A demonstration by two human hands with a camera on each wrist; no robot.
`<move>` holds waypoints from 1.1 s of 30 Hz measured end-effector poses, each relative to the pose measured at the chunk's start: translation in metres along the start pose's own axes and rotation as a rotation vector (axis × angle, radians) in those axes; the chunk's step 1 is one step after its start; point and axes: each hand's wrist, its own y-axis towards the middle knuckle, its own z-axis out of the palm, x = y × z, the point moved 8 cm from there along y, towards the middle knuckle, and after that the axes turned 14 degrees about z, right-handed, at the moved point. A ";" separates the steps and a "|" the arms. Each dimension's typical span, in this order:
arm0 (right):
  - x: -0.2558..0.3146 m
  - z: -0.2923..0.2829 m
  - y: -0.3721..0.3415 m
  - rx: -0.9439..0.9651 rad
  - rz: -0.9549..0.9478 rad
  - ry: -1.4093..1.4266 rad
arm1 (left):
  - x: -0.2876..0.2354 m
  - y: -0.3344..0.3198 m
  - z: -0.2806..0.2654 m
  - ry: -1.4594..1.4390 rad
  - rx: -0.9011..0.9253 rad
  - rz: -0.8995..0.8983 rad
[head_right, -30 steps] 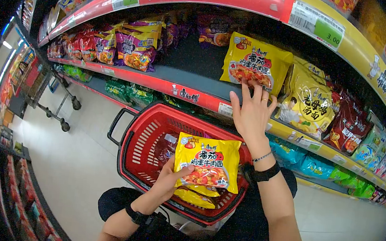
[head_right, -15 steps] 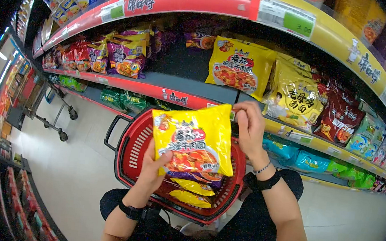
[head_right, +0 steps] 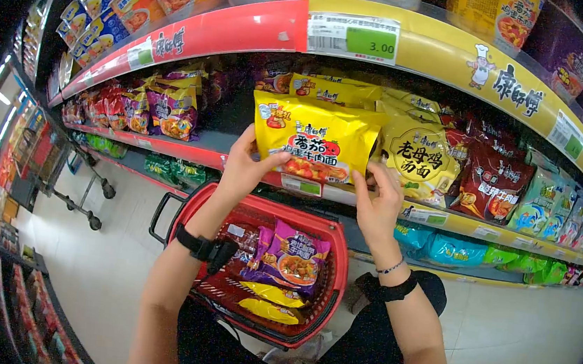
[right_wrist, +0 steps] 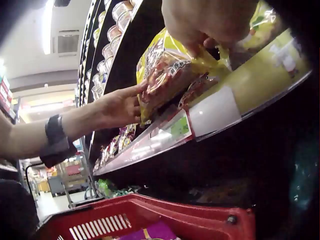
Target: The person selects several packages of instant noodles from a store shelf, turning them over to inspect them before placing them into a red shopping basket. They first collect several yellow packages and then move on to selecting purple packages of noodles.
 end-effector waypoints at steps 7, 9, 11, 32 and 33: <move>-0.007 0.002 0.005 0.010 0.077 -0.084 | 0.038 0.016 0.013 0.067 0.055 -0.091; 0.004 0.001 0.005 0.007 0.046 -0.039 | 0.043 0.016 0.015 0.119 0.096 -0.116; 0.021 -0.006 0.004 -0.003 0.072 0.011 | 0.050 0.015 0.014 0.021 0.042 -0.128; -0.022 0.095 -0.221 1.676 -0.323 -0.686 | 0.058 -0.258 0.005 0.704 0.929 -0.496; -0.026 0.094 -0.235 1.746 -0.347 -0.708 | 0.058 -0.258 0.006 0.695 0.928 -0.502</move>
